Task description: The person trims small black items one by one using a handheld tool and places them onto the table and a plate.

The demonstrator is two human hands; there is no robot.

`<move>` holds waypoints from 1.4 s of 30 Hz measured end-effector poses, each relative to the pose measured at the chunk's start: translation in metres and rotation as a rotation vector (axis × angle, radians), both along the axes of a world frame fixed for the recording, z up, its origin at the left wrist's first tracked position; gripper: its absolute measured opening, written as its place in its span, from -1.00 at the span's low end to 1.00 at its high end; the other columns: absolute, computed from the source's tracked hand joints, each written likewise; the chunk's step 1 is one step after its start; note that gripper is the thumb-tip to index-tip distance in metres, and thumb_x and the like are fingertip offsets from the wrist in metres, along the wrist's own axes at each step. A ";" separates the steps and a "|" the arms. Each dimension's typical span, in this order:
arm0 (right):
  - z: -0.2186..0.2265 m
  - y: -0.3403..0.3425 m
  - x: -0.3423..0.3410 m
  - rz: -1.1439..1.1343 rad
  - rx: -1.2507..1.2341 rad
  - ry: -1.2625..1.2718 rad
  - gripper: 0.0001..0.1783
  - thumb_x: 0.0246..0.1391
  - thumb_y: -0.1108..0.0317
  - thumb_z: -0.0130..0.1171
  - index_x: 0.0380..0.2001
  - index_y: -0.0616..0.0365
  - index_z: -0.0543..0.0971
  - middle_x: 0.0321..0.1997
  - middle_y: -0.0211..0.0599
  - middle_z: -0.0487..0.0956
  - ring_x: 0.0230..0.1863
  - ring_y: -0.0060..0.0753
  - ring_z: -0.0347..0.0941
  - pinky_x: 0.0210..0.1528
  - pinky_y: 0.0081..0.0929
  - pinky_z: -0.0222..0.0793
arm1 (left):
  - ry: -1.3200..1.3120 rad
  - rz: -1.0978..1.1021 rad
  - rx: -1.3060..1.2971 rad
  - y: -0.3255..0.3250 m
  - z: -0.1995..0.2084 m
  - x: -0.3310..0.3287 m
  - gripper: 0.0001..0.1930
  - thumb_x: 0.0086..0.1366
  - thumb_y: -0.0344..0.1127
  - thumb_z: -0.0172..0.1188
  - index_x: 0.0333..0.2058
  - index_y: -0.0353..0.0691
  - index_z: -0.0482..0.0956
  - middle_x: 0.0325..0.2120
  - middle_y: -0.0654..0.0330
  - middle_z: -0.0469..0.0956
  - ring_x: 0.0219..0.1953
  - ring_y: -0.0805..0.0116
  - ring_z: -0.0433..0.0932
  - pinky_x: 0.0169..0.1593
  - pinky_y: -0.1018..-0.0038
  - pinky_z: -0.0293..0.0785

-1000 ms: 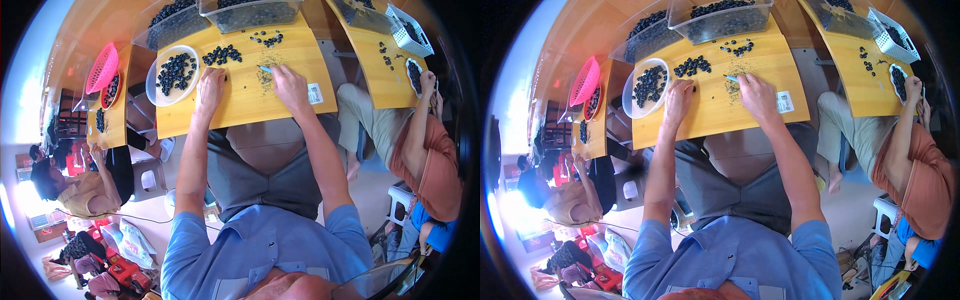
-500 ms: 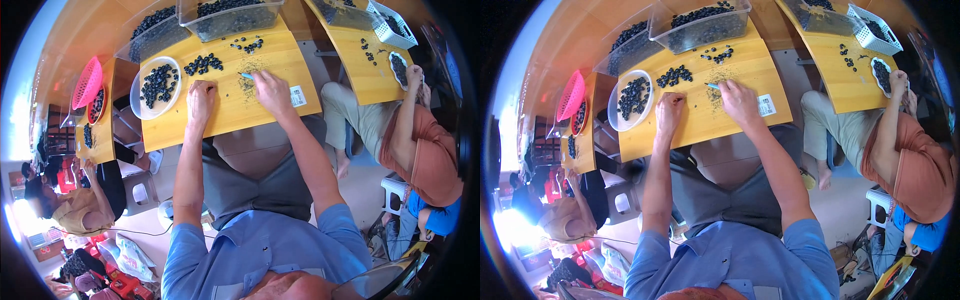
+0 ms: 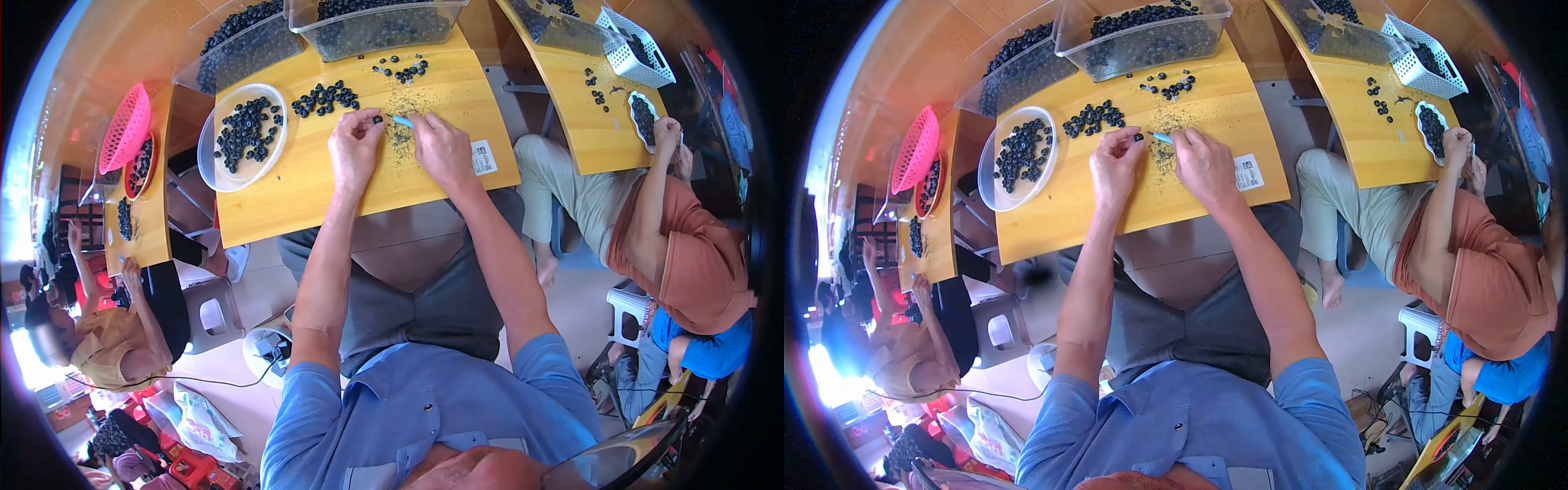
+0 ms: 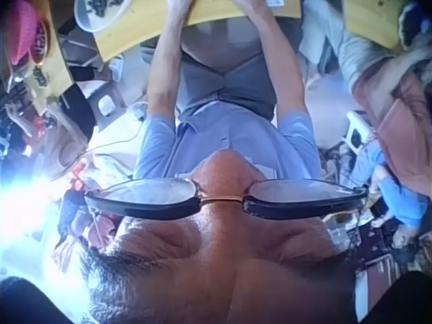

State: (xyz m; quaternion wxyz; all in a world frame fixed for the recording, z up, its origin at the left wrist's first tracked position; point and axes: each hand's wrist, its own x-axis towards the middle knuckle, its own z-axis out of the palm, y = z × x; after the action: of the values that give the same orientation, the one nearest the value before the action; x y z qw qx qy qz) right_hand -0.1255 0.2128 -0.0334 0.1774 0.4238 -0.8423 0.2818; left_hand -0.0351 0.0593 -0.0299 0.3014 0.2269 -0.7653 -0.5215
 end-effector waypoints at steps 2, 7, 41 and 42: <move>0.000 -0.001 0.001 -0.007 -0.010 0.009 -0.76 0.04 0.48 0.28 -0.17 0.12 0.67 -0.35 -0.26 0.59 -0.27 -0.16 0.67 -0.27 -0.20 0.62 | -0.006 0.007 -0.023 0.001 -0.004 0.000 -0.78 0.24 -0.51 0.42 -0.12 -0.32 0.74 -0.31 0.19 0.64 -0.33 0.46 0.60 -0.15 0.52 0.58; 0.001 0.000 0.002 -0.004 -0.004 0.015 -0.76 0.04 0.46 0.30 -0.16 0.09 0.65 -0.35 -0.29 0.59 -0.28 -0.18 0.66 -0.29 -0.21 0.60 | 0.044 0.004 0.010 -0.001 -0.004 0.001 -0.77 0.24 -0.50 0.44 -0.11 -0.32 0.74 -0.28 0.17 0.68 -0.32 0.47 0.63 -0.15 0.52 0.59; 0.001 0.001 0.004 0.067 -0.018 0.010 -0.72 0.02 0.49 0.29 -0.14 0.10 0.66 -0.37 -0.28 0.56 -0.30 -0.18 0.65 -0.29 -0.20 0.62 | 0.117 -0.105 0.281 0.001 -0.002 0.001 -0.55 0.24 -0.63 0.38 0.10 -0.37 0.51 -0.22 0.20 0.65 -0.22 0.52 0.64 -0.08 0.59 0.59; 0.001 0.002 0.002 0.066 -0.018 0.011 -0.72 0.02 0.49 0.29 -0.14 0.10 0.66 -0.37 -0.28 0.56 -0.30 -0.18 0.65 -0.29 -0.20 0.62 | 0.118 -0.107 0.281 0.002 -0.002 0.000 -0.55 0.24 -0.63 0.38 0.10 -0.37 0.51 -0.22 0.20 0.65 -0.22 0.52 0.64 -0.08 0.59 0.59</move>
State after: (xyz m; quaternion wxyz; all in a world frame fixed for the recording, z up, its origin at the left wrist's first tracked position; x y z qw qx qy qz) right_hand -0.1231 0.2145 -0.0323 0.1763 0.4511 -0.8244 0.2929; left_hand -0.0347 0.0615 -0.0321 0.2828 0.1948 -0.6769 -0.6511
